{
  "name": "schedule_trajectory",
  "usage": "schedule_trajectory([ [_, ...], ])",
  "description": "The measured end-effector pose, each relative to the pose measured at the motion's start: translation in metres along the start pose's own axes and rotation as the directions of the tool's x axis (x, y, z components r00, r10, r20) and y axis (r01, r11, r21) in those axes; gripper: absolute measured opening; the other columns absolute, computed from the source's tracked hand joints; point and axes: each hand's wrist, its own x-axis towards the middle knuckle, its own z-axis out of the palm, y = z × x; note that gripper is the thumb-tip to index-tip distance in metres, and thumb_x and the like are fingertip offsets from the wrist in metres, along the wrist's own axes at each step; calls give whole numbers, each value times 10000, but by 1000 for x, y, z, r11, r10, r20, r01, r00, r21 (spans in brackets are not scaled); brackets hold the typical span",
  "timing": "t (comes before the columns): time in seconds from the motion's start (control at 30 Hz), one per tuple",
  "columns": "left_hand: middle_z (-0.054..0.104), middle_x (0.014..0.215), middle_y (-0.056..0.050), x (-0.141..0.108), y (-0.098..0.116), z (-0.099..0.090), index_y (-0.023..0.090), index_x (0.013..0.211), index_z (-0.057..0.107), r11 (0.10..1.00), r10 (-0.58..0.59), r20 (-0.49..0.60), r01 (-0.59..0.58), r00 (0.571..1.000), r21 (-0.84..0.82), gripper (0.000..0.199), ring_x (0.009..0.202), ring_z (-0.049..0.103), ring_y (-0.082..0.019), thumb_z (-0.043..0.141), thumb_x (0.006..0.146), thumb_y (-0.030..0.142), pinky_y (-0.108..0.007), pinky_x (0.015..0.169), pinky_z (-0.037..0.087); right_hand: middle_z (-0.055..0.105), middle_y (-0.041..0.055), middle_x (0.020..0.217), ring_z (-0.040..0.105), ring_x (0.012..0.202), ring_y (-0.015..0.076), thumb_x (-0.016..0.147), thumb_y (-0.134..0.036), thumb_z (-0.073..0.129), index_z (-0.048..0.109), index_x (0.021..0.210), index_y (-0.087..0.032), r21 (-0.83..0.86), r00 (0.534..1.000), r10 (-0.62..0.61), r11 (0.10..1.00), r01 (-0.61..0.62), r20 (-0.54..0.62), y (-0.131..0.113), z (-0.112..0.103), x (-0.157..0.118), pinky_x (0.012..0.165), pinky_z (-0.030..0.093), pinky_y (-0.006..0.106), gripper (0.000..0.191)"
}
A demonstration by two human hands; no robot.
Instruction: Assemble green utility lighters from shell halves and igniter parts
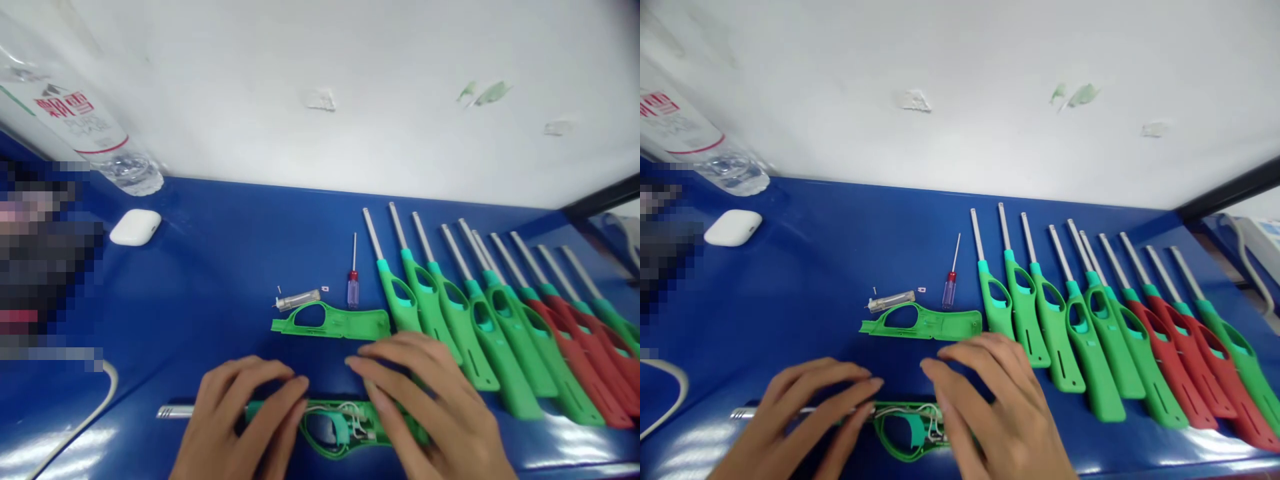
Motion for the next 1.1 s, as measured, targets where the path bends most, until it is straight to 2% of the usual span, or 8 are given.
schedule_trajectory([
  [0.13,715,1235,-77,26,-16,-10,227,1345,682,985,-91,-71,101,993,138,250,1120,678,-256,527,1149,209,-402,981,567,770,73,1334,667,1285,294,1166,-174,519,662,1442,-212,-88,987,-48,994,61,153,5,1,34,1112,521,523,313],
  [0.4,804,1128,-98,80,-73,-19,218,1218,806,978,-103,111,81,988,193,429,967,762,-284,399,1084,203,-421,832,628,762,107,1279,657,1239,301,1059,-107,729,681,1397,-141,-309,889,-252,872,380,382,8,23,103,1055,528,462,343],
  [0.67,810,1114,-61,95,-73,-32,238,1173,802,989,-76,34,71,997,127,355,975,785,-273,456,1104,276,-415,837,587,779,123,1060,715,1087,296,1012,-51,745,754,1102,-112,-359,839,-285,805,471,463,1,45,135,951,535,421,109],
  [0.77,812,1101,-58,97,-68,-36,234,1189,797,991,-64,-22,66,998,117,320,952,778,-273,492,1102,276,-417,830,575,793,110,1026,732,1043,277,1062,-34,641,729,1116,-118,-365,882,-253,839,405,397,-1,32,133,959,538,418,134],
  [0.87,806,1101,-63,99,-62,-32,221,1214,792,995,-42,-11,43,999,92,324,972,770,-273,486,1114,251,-421,839,579,802,72,1077,749,1013,240,1090,-67,615,640,1237,-161,-342,939,-202,893,293,277,2,-1,114,983,550,395,176],
  [0.97,798,1105,-57,107,-53,-18,216,1213,795,998,1,109,-7,994,55,320,1014,753,-260,490,1121,195,-429,898,595,796,57,1056,773,967,234,1166,-250,569,570,1236,-211,-244,997,-62,967,69,36,8,-31,78,854,594,350,81],
  [1.03,796,1104,-44,116,-45,-6,229,1193,807,998,30,226,-41,974,44,274,1028,741,-255,562,1097,149,-430,918,606,772,22,1009,780,891,213,1173,-347,570,579,1174,-259,-173,988,73,980,-97,-136,12,-41,50,786,608,316,88],
  [1.1,793,1114,-31,126,-37,6,236,1184,807,997,46,339,-65,940,45,241,1040,735,-245,630,1074,114,-433,938,619,760,3,989,787,849,186,1149,-339,609,593,1157,-274,-114,964,167,974,-194,-207,17,-41,23,745,615,268,68],
])
